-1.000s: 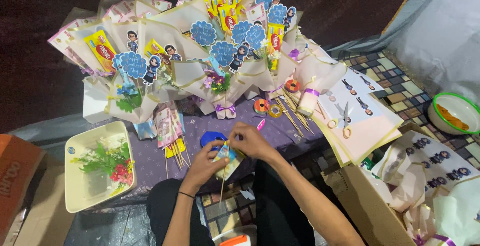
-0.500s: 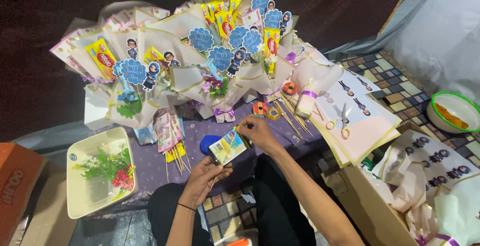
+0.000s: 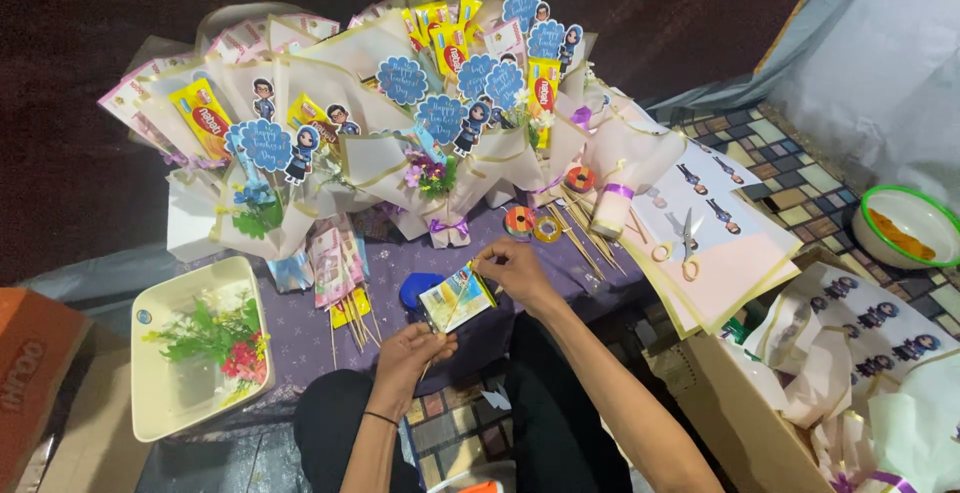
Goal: The person assembles gift bouquets by attaching snack packets to wooden skewers using blue tape. They then insert the skewers into a white paper-wrapped bouquet base and adjust the arrangement.
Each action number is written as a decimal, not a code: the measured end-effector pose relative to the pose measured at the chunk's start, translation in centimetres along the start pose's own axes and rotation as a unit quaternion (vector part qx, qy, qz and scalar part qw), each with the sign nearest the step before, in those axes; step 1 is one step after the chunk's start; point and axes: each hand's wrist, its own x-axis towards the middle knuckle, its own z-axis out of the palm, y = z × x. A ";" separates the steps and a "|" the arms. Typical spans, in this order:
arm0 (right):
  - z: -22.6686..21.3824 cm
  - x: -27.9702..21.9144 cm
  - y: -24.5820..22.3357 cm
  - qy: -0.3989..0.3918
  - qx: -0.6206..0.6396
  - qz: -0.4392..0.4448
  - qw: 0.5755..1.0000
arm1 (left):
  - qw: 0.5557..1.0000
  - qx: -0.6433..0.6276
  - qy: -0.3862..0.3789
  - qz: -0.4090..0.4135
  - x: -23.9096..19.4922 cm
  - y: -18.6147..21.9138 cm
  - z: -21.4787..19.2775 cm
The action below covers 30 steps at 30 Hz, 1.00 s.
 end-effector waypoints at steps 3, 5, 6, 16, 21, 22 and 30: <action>0.1 0.0 0.3 0.001 -0.021 -0.025 0.999 | 0.999 0.044 0.011 0.021 0.5 -0.7 -0.4; 0.1 0.0 0.1 0.002 -0.024 -0.024 0.999 | 0.998 0.058 0.025 0.018 0.1 -0.2 0.1; 0.2 -0.1 0.0 0.001 -0.026 -0.024 0.999 | 0.996 0.073 0.040 0.015 -0.1 0.1 0.4; -0.5 -1.4 -2.5 -0.077 -0.040 -0.069 0.994 | 0.954 0.227 0.052 0.187 -1.2 4.3 1.9; 0.4 -2.4 -1.7 -0.124 0.021 -0.106 0.986 | 0.806 0.463 -0.019 0.369 0.4 4.4 2.2; 0.5 -2.4 -1.3 -0.124 0.021 -0.106 0.986 | 0.806 0.463 -0.020 0.369 0.6 4.1 2.3; 0.4 -2.8 -0.5 -0.124 -0.063 -0.127 0.982 | 0.935 0.314 -0.076 0.148 -0.3 3.6 2.8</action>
